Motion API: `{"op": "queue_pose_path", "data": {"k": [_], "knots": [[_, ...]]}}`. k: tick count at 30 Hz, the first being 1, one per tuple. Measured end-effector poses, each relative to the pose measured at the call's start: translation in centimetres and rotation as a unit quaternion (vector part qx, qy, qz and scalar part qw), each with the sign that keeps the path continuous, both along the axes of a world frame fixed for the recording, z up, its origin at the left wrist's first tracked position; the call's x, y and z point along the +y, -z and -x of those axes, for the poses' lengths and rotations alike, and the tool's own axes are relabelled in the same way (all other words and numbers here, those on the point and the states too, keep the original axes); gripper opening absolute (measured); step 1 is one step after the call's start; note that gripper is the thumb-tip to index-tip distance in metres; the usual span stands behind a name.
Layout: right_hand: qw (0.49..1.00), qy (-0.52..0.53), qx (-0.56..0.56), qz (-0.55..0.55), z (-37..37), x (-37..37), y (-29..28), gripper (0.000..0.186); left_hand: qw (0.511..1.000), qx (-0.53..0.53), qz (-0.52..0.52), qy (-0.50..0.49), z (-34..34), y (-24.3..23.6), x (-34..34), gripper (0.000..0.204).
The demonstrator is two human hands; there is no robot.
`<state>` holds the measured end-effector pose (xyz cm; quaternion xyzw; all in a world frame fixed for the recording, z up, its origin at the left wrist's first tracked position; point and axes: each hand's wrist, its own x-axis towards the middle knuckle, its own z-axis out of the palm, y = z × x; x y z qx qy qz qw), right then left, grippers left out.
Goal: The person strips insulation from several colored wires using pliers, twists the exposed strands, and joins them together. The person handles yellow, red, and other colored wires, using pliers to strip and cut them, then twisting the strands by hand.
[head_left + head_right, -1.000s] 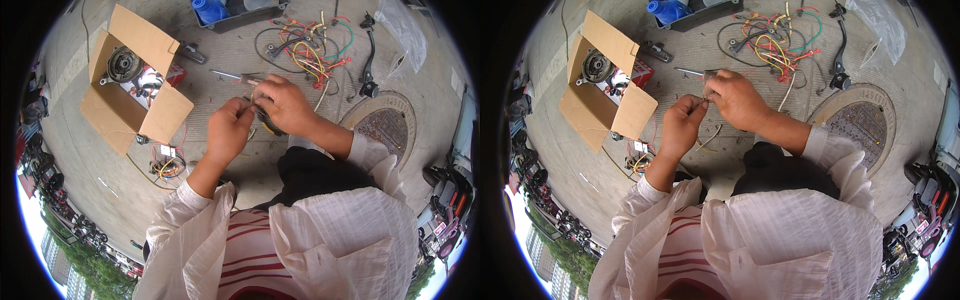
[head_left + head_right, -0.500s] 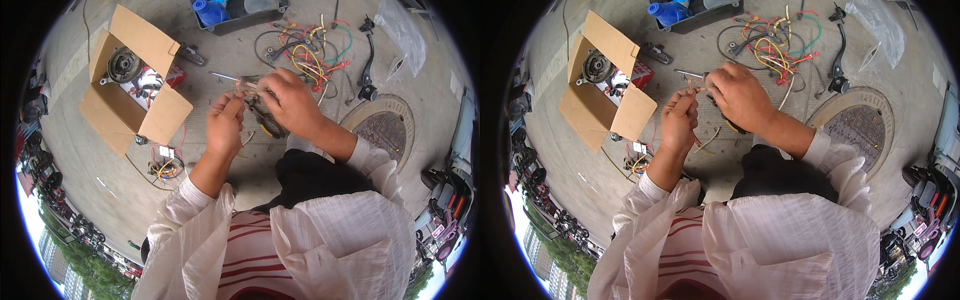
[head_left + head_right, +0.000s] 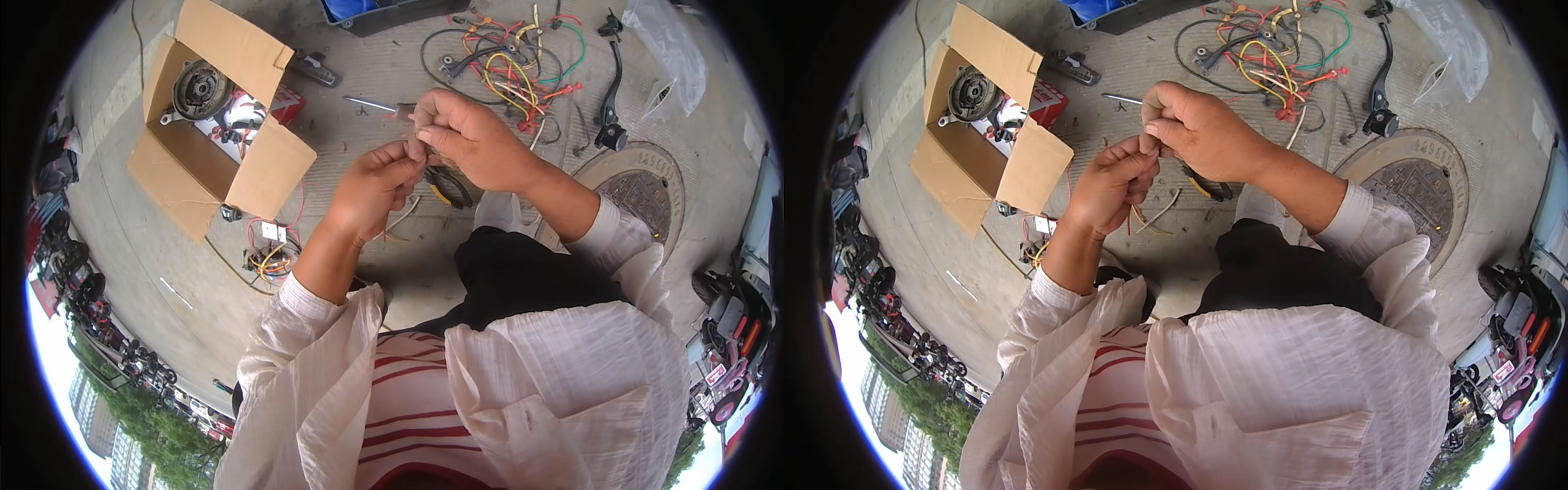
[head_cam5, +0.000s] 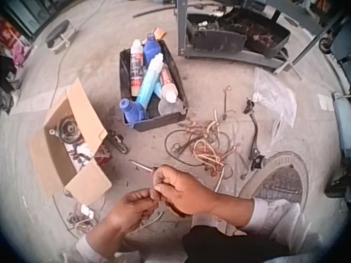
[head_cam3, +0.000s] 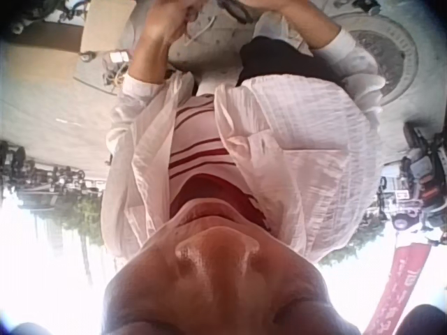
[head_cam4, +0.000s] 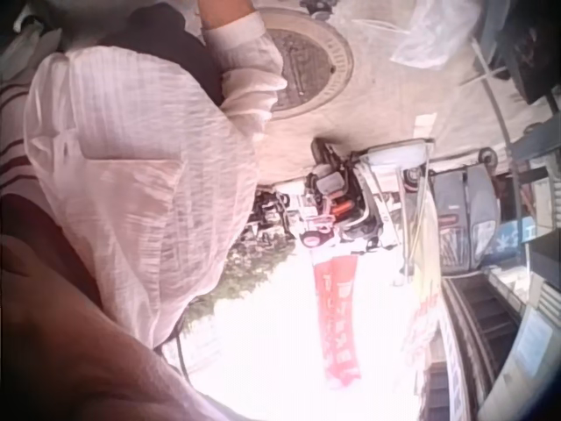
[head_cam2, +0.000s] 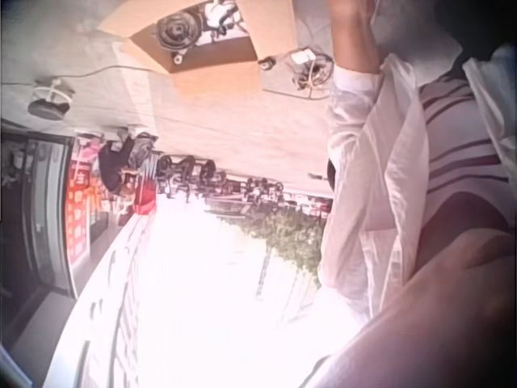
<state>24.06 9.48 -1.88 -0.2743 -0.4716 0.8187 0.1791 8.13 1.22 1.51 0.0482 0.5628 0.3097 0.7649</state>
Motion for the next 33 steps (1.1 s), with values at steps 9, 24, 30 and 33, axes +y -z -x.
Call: {"op": "queue_pose_path", "data": {"k": [9,24,30,33], "knots": [[0.979,-0.126,-0.132,-0.091,-1.4,-3.7,-0.4,0.004,0.917,0.185,-0.072,0.346,1.0,-0.2,-2.7,0.018],[0.977,-0.049,-0.168,-0.123,-2.4,-2.8,0.0,0.005,0.942,0.151,-0.097,0.284,2.7,-0.5,-3.1,0.018],[0.952,0.212,-0.216,0.054,-5.7,0.5,3.2,0.006,0.935,0.213,-0.092,0.268,4.7,0.7,-3.8,0.018],[0.914,0.336,-0.223,-0.030,-8.9,3.4,4.0,0.004,0.968,0.218,-0.053,0.113,4.6,0.3,-3.3,0.017]]}}
